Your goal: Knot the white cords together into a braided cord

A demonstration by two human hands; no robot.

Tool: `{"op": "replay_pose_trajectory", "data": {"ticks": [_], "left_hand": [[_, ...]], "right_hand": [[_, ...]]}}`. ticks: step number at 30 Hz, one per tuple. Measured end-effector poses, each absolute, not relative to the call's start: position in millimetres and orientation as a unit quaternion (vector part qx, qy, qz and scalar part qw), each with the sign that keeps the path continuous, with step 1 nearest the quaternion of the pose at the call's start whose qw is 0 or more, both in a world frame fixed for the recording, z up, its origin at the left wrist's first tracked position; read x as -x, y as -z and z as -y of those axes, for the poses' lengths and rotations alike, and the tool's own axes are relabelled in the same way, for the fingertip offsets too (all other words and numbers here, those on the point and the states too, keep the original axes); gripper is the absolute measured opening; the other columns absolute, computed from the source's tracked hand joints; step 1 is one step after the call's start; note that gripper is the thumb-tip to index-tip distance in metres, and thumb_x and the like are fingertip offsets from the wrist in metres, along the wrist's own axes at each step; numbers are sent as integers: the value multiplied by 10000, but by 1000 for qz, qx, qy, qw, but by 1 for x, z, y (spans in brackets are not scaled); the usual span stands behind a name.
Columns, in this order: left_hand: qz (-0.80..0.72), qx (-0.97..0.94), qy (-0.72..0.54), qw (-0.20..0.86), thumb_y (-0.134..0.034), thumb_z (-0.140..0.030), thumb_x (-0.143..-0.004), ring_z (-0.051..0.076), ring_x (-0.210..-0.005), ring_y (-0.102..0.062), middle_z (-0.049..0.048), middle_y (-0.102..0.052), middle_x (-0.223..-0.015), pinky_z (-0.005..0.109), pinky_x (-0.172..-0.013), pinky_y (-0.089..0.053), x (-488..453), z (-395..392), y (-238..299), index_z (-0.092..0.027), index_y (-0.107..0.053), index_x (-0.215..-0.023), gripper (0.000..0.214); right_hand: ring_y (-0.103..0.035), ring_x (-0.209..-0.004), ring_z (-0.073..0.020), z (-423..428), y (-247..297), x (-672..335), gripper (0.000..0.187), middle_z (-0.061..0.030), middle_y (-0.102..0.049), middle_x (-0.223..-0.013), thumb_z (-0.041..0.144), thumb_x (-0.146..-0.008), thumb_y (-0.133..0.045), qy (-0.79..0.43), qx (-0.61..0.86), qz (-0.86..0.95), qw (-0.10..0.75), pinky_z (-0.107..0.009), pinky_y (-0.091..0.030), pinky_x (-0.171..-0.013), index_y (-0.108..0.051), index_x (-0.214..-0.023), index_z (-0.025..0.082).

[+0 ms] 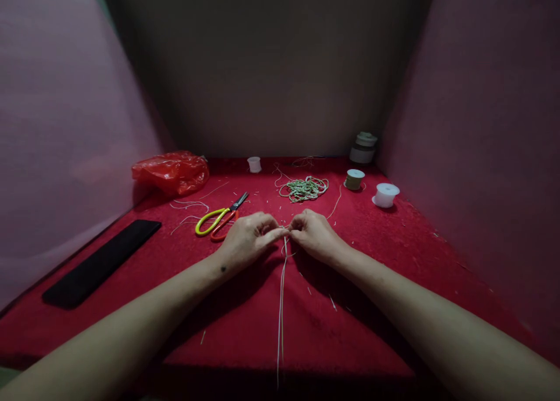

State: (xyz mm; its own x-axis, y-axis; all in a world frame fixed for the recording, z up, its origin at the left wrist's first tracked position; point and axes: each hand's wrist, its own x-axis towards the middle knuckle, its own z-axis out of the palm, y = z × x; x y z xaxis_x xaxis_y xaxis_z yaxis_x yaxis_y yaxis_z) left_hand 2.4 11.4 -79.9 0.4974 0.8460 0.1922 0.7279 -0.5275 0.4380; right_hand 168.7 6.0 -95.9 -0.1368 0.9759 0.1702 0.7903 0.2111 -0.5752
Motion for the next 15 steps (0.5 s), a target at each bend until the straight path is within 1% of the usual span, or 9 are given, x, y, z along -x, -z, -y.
{"op": "replay_pose_trajectory", "data": {"ticks": [1,3,5,8,10,12,15], "left_hand": [[-461,-861,-149,155,-462,-487,-801,127,-613,-516,10,-591,-675,236,-584,-366,-4,-6,77,-173,-606,-728,353],[-467,-873,-59,126,-464,-505,-784,149,-587,-528,19,-604,-653,248,-547,-341,-8,4,76,-182,-589,-730,351],[-479,-875,-6,71,-452,-443,-795,184,-616,-558,43,-626,-698,264,-540,-326,-12,11,77,-190,-576,-784,282],[-481,-876,23,30,-372,-338,-832,212,-668,-584,70,-637,-739,280,-551,-324,-15,15,80,-195,-556,-834,233],[-475,-879,28,27,-354,-326,-840,210,-679,-585,73,-636,-741,282,-561,-323,-16,14,82,-197,-548,-835,233],[-471,-881,27,29,-358,-317,-839,198,-675,-579,67,-629,-730,277,-568,-320,-15,13,82,-198,-542,-817,219],[-467,-883,25,43,-368,-302,-834,176,-650,-563,51,-609,-695,264,-564,-310,-14,12,81,-201,-532,-779,200]], "right_hand": [[-544,-739,-146,-7,95,-172,143,-61,-617,-786,138,-708,-511,-178,600,727,283,-231,-376,-650,-651,-722,158],[-527,-724,-139,-11,91,-181,118,-54,-600,-755,106,-694,-504,-189,597,703,337,-235,-380,-662,-615,-672,140],[-508,-668,-126,-15,84,-194,94,-34,-582,-704,110,-698,-498,-229,590,653,416,-234,-382,-626,-574,-652,142],[-462,-541,-97,-25,71,-218,57,-10,-561,-663,126,-707,-491,-346,558,498,567,-218,-339,-493,-528,-675,155],[-438,-485,-80,-32,63,-235,84,-9,-552,-658,105,-718,-465,-435,523,362,637,-208,-298,-440,-487,-663,165],[-423,-455,-72,-37,58,-248,131,-9,-528,-618,92,-736,-434,-500,496,289,648,-204,-297,-427,-456,-633,170],[-393,-427,-67,-39,52,-262,155,5,-479,-551,71,-725,-435,-534,482,280,636,-203,-316,-424,-438,-608,173]]}}
